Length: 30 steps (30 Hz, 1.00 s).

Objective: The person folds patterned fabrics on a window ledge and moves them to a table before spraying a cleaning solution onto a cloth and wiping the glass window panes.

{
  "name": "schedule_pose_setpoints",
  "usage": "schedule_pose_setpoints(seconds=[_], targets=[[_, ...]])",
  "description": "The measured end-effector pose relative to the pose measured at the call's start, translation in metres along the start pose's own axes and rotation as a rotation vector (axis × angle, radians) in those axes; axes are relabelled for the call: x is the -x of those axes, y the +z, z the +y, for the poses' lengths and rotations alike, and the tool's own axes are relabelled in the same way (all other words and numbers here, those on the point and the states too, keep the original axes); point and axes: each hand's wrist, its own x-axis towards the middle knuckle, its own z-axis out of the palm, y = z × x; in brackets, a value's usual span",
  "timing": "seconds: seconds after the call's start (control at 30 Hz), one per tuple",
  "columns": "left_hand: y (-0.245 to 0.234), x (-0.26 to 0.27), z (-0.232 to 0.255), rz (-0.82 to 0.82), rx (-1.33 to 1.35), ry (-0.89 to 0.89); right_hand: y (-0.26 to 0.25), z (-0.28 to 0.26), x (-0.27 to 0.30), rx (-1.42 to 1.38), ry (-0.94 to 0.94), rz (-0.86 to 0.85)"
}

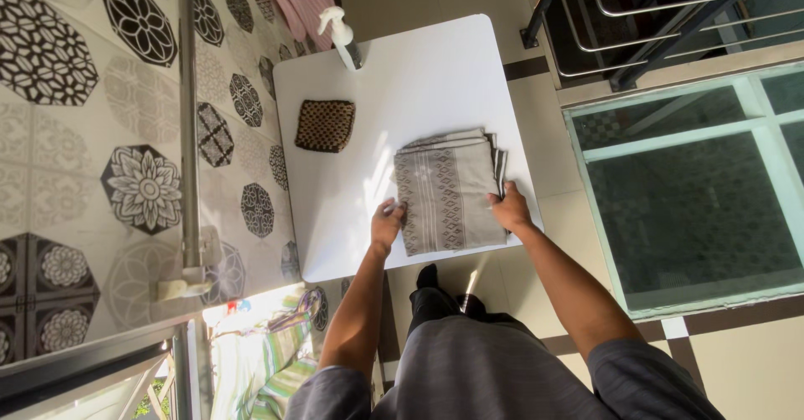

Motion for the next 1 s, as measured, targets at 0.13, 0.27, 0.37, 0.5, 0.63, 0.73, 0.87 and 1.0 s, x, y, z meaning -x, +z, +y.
schedule_pose_setpoints(seconds=[0.13,0.27,0.37,0.5,0.63,0.73,0.87,1.0], targets=[[0.008,0.000,-0.017,-0.085,-0.010,0.042,0.007,0.003,0.000,-0.017,-0.005,0.037],[0.018,-0.004,-0.028,-0.062,-0.210,0.079,0.005,-0.002,-0.004,-0.043,0.113,0.041],[0.020,-0.001,-0.025,0.031,-0.445,0.172,0.003,-0.007,-0.007,0.174,0.027,0.078],[0.011,0.028,-0.022,0.169,-0.778,0.440,-0.002,-0.012,0.004,0.385,-0.146,0.034],[-0.009,0.092,-0.006,0.326,-1.003,0.643,-0.010,-0.043,0.041,0.412,-0.457,0.040],[-0.019,0.154,0.007,0.449,-1.149,0.713,-0.014,-0.072,0.087,0.412,-0.645,-0.071],[-0.037,0.234,0.010,0.620,-1.121,0.643,-0.004,-0.106,0.145,0.387,-0.899,-0.194],[-0.062,0.293,-0.007,0.818,-1.080,0.536,0.024,-0.138,0.199,0.407,-1.098,-0.313]])
